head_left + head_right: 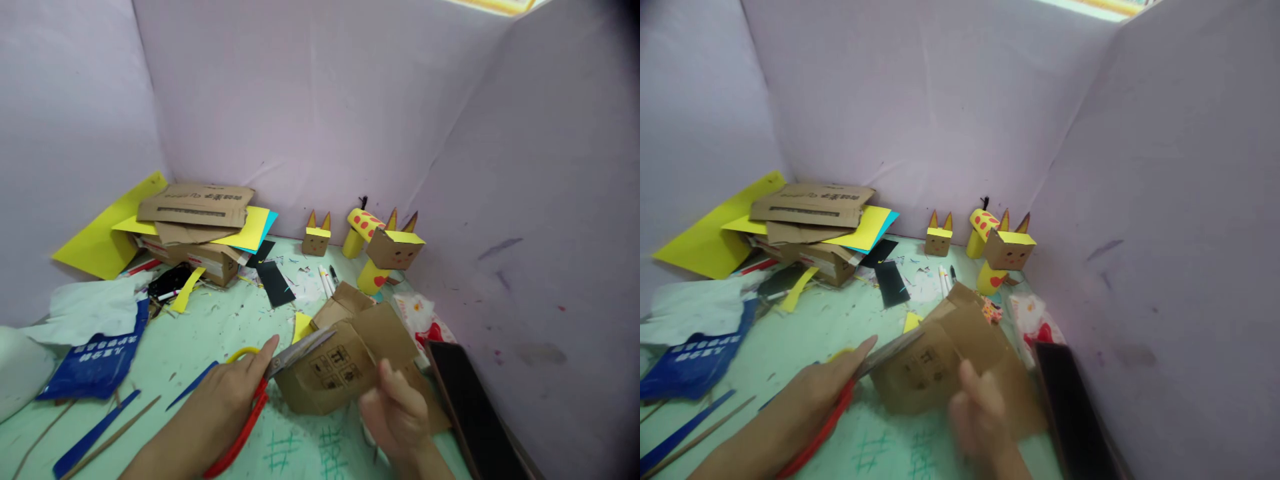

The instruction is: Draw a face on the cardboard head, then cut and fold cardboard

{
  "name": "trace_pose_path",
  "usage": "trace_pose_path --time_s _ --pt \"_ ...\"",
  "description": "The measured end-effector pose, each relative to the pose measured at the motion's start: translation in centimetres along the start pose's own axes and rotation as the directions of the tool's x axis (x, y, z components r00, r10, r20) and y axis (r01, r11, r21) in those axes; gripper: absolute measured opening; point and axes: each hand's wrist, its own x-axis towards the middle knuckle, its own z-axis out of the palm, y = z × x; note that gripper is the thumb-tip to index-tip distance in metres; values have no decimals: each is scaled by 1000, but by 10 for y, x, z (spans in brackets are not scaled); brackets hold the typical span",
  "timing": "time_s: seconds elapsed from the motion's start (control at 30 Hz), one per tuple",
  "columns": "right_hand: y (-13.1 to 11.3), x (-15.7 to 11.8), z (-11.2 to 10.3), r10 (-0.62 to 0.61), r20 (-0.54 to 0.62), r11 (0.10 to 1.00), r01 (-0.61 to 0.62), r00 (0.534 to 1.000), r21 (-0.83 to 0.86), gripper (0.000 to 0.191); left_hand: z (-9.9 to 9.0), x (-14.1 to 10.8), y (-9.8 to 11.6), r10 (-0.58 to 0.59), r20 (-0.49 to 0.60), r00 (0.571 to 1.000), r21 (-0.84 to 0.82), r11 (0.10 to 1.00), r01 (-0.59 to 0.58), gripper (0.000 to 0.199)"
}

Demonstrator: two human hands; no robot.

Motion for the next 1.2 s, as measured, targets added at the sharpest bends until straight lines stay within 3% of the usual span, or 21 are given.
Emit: trace_pose_path --time_s 0.13,0.3,0.47,0.73,0.9,1.1,1.2 --pt "1 2 5 -39 -64 999 38 997 -26 62 -1 1 6 -20 41 999 -71 997 23 60" --pt "7 -2 4 -67 -57 998 66 996 -25 63 -9 0 21 -81 28 996 -144 986 84 54" --pt "10 -5 7 -96 -24 995 95 995 -42 58 -12 -1 23 -23 54 998 9 1000 23 59" --pt "6 -5 9 -68 -45 993 63 997 -101 58 -2 2 27 43 -62 997 384 923 -16 71" --pt "2 -7 16 -46 -18 996 45 999 -75 53 -12 1 34 99 -15 995 348 933 -87 75" --pt "6 -8 17 -63 -24 997 62 998 -36 59 -16 -4 43 30 80 996 409 911 -60 71" --pt "9 -8 16 -56 -40 998 55 998 -10 61 -16 -4 45 60 77 995 416 905 -87 73"
